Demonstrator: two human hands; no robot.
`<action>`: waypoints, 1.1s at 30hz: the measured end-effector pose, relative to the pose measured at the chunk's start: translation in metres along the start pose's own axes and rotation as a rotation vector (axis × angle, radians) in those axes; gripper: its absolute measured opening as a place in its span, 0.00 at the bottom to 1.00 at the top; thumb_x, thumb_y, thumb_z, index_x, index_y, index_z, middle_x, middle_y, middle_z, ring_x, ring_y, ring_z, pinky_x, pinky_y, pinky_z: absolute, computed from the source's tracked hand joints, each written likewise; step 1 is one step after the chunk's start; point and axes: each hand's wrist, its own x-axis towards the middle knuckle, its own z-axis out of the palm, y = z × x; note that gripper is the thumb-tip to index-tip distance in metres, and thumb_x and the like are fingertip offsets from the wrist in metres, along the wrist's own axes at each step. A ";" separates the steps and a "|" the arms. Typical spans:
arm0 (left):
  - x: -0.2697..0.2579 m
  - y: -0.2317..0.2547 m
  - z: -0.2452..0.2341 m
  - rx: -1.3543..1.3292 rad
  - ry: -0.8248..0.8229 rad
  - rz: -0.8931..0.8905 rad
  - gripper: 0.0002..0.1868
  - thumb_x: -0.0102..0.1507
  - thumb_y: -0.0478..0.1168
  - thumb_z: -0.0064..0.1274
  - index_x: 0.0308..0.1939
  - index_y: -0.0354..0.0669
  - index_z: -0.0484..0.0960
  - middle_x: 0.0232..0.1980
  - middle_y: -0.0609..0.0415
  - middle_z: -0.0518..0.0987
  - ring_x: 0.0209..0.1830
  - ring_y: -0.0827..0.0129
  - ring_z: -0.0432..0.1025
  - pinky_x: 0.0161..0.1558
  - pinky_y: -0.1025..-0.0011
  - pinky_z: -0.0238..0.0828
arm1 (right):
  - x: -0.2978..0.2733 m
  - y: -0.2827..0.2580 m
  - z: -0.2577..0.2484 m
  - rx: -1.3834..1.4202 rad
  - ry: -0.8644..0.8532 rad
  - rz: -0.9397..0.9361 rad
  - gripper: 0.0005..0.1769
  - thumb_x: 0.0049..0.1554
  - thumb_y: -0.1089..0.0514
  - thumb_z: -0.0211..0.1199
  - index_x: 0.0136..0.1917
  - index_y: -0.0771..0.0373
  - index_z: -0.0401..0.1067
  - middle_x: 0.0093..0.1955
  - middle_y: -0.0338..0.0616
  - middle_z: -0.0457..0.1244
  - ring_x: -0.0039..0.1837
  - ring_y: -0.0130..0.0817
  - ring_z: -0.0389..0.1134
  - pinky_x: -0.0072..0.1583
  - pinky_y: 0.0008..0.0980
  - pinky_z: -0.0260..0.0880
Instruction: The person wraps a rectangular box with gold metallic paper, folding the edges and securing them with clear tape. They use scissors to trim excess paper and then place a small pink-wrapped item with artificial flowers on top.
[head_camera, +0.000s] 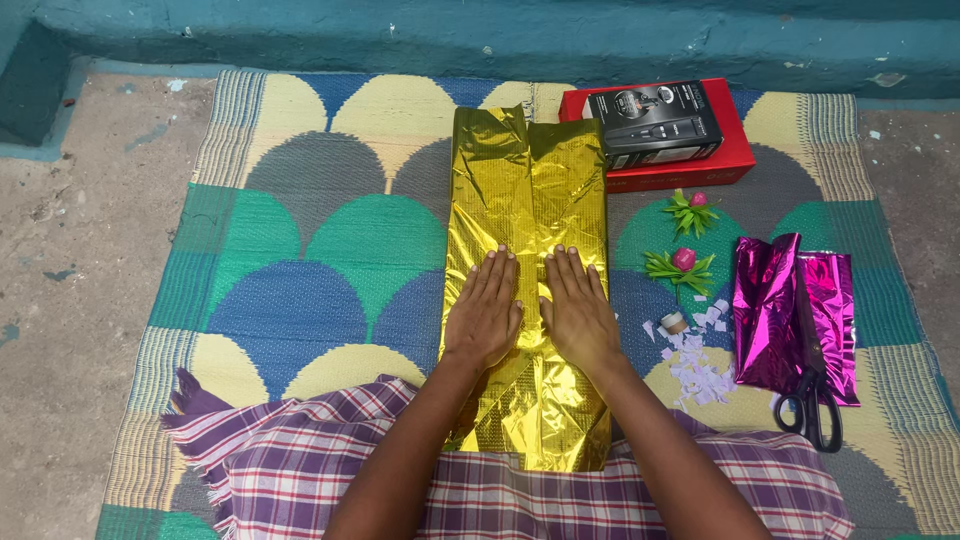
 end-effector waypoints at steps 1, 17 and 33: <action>0.001 0.000 0.000 0.011 0.002 0.003 0.37 0.70 0.53 0.21 0.80 0.37 0.39 0.84 0.47 0.39 0.84 0.62 0.34 0.80 0.61 0.27 | -0.001 -0.002 -0.004 0.005 -0.020 -0.013 0.38 0.67 0.44 0.37 0.83 0.64 0.37 0.86 0.49 0.34 0.86 0.40 0.30 0.81 0.45 0.28; 0.000 0.001 0.003 0.075 -0.026 0.080 0.38 0.70 0.54 0.20 0.80 0.38 0.39 0.84 0.49 0.38 0.84 0.62 0.34 0.79 0.62 0.28 | 0.001 -0.010 -0.018 -0.061 -0.079 -0.088 0.41 0.64 0.44 0.41 0.82 0.65 0.36 0.86 0.48 0.33 0.86 0.39 0.28 0.80 0.46 0.26; -0.001 0.005 -0.012 0.160 -0.113 0.165 0.39 0.70 0.55 0.19 0.81 0.40 0.37 0.84 0.51 0.38 0.84 0.64 0.33 0.79 0.58 0.28 | 0.004 -0.013 -0.024 -0.082 -0.201 -0.059 0.42 0.65 0.39 0.36 0.83 0.62 0.30 0.87 0.44 0.28 0.86 0.36 0.23 0.80 0.44 0.21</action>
